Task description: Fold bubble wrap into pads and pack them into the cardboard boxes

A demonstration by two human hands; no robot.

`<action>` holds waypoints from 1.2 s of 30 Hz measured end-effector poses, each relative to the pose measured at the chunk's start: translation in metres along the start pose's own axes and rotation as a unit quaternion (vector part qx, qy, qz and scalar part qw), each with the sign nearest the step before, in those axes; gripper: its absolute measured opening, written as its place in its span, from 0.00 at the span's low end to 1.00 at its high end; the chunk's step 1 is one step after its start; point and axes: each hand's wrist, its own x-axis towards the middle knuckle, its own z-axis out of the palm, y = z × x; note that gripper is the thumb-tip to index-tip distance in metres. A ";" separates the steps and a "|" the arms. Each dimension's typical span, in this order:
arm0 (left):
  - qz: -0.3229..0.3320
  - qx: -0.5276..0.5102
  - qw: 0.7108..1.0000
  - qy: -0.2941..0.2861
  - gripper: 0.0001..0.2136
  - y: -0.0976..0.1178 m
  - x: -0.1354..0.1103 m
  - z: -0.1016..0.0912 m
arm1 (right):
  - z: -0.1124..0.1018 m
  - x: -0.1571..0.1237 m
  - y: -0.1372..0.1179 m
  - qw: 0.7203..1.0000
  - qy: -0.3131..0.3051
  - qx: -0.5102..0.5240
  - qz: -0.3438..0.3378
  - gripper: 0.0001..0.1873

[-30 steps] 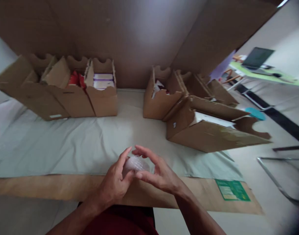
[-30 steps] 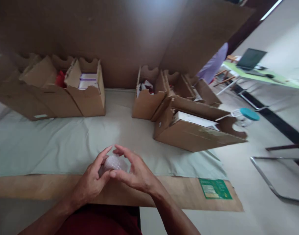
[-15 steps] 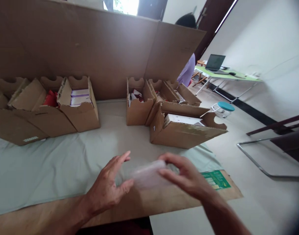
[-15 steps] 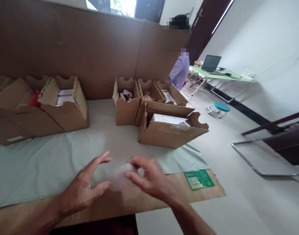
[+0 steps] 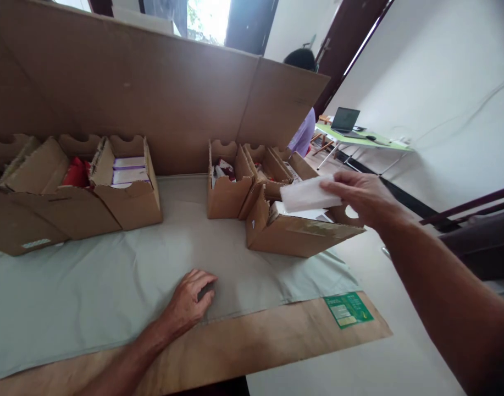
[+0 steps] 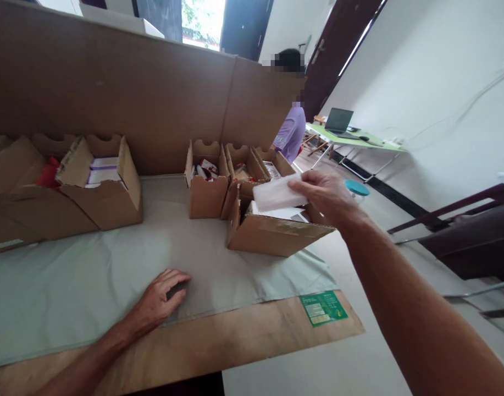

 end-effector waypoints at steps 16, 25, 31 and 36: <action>0.058 0.067 0.996 -0.031 0.15 0.001 -0.008 0.004 | 0.071 0.036 -0.029 0.960 -0.115 -0.255 0.005 0.05; 0.071 0.076 0.994 -0.025 0.15 0.000 -0.008 0.003 | 0.090 0.028 -0.010 0.928 -0.148 -0.336 -0.062 0.05; 0.065 0.079 0.994 -0.028 0.14 0.001 -0.007 0.001 | 0.093 0.030 -0.009 0.902 -0.128 -0.403 -0.083 0.04; 0.057 0.047 0.997 -0.017 0.13 0.001 -0.005 -0.001 | 0.056 0.006 -0.013 0.942 -0.056 -0.314 -0.109 0.12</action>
